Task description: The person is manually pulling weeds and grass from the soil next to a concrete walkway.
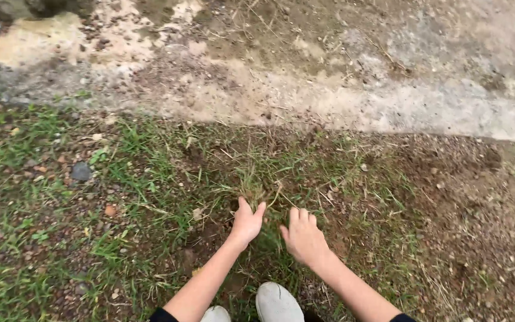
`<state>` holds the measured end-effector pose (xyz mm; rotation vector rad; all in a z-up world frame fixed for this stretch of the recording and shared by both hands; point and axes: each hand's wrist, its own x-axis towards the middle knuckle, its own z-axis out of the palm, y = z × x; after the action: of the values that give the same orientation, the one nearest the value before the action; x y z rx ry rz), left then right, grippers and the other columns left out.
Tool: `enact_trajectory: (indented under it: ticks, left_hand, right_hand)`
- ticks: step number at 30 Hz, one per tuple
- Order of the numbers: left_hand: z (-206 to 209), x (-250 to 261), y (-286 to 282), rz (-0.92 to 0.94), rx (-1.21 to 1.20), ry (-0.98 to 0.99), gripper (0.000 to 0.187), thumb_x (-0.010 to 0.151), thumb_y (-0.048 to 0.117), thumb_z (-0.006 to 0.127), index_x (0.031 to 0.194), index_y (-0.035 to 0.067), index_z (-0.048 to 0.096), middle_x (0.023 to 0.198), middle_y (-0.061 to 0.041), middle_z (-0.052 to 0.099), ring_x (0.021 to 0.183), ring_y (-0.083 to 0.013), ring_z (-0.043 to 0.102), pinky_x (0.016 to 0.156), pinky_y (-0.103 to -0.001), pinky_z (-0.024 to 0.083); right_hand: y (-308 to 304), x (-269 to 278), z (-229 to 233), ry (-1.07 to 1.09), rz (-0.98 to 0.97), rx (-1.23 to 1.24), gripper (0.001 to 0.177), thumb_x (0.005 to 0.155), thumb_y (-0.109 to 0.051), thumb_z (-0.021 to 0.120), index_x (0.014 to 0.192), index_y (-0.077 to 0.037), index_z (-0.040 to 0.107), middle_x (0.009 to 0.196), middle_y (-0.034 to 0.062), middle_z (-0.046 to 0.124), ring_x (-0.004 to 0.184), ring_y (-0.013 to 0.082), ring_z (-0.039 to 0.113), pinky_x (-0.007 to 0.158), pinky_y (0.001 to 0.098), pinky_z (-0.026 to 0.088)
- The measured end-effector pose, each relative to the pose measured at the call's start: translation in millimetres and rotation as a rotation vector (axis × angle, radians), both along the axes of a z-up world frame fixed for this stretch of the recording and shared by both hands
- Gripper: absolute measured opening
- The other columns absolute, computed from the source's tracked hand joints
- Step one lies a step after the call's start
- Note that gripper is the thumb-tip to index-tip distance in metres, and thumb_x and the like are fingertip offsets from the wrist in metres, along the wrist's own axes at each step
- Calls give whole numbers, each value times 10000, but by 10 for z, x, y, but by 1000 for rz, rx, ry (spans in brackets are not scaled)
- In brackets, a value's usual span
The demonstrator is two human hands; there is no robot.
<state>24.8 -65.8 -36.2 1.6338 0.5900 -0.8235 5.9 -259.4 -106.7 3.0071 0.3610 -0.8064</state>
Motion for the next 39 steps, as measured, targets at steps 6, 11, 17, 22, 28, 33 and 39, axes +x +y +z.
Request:
enact_trajectory:
  ticks: [6, 11, 17, 22, 28, 33, 39]
  left_hand:
    - [-332, -82, -150, -180, -17, 31, 782, 1089, 316, 473, 1632, 73, -36, 751, -20, 509, 583, -94, 445, 556, -259, 443]
    - [-109, -125, -74, -288, 52, -9, 738, 1078, 288, 439, 1595, -22, 12, 1632, -277, 208, 1032, -257, 394, 941, -440, 471]
    - [128, -103, -297, -339, -75, -75, 682, 1082, 189, 425, 1553, -141, 59, 1568, -398, 269, 1471, -447, 346, 1163, -578, 393]
    - [126, -16, -323, -429, -69, -102, 687, 1085, 214, 406, 1543, -161, 58, 1595, -388, 219, 1499, -461, 273, 1176, -586, 349]
    - [106, -31, -214, -442, -54, -79, 673, 1084, 178, 403, 1539, -180, 60, 1601, -393, 211, 1509, -465, 257, 1210, -588, 294]
    - [491, -47, -143, -419, -40, -63, 679, 1071, 176, 431, 1547, -144, 68, 1595, -371, 237, 1490, -438, 309, 1178, -584, 355]
    - [350, -119, -314, -351, -128, 12, 709, 1090, 238, 411, 1563, -124, 27, 1601, -354, 251, 1503, -423, 293, 1180, -574, 349]
  right_hand:
    - [86, -220, 9, 426, -233, -117, 993, 976, -774, 457, 1552, -3, 210, 1529, 250, 369, 1380, 430, 442, 1081, 542, 523]
    - [37, 35, 548, 193, 133, -352, 653, 1010, -283, 551, 1556, -59, 271, 1614, 194, 274, 1504, 338, 256, 1200, 547, 316]
    - [-213, 100, -155, 47, 260, -495, 676, 985, -232, 451, 1577, -23, 201, 1560, 232, 322, 1435, 366, 320, 1005, 506, 458]
    - [-341, 60, -810, 67, 40, -480, 631, 966, -224, 437, 1519, 45, 294, 1340, 194, 513, 1142, 272, 584, 775, 369, 636]
    - [-938, 92, -2110, 215, -18, -430, 523, 970, -172, 381, 1390, 129, 465, 1029, 233, 679, 785, 272, 694, 506, 439, 624]
    - [-1072, 277, -1702, 289, 16, -82, 262, 876, 25, 527, 1045, 48, 727, 978, 265, 740, 872, 412, 763, 665, 542, 625]
    - [-894, 76, -673, 329, -165, 104, 261, 913, -58, 527, 1092, 26, 697, 978, 292, 736, 947, 449, 746, 794, 522, 627]
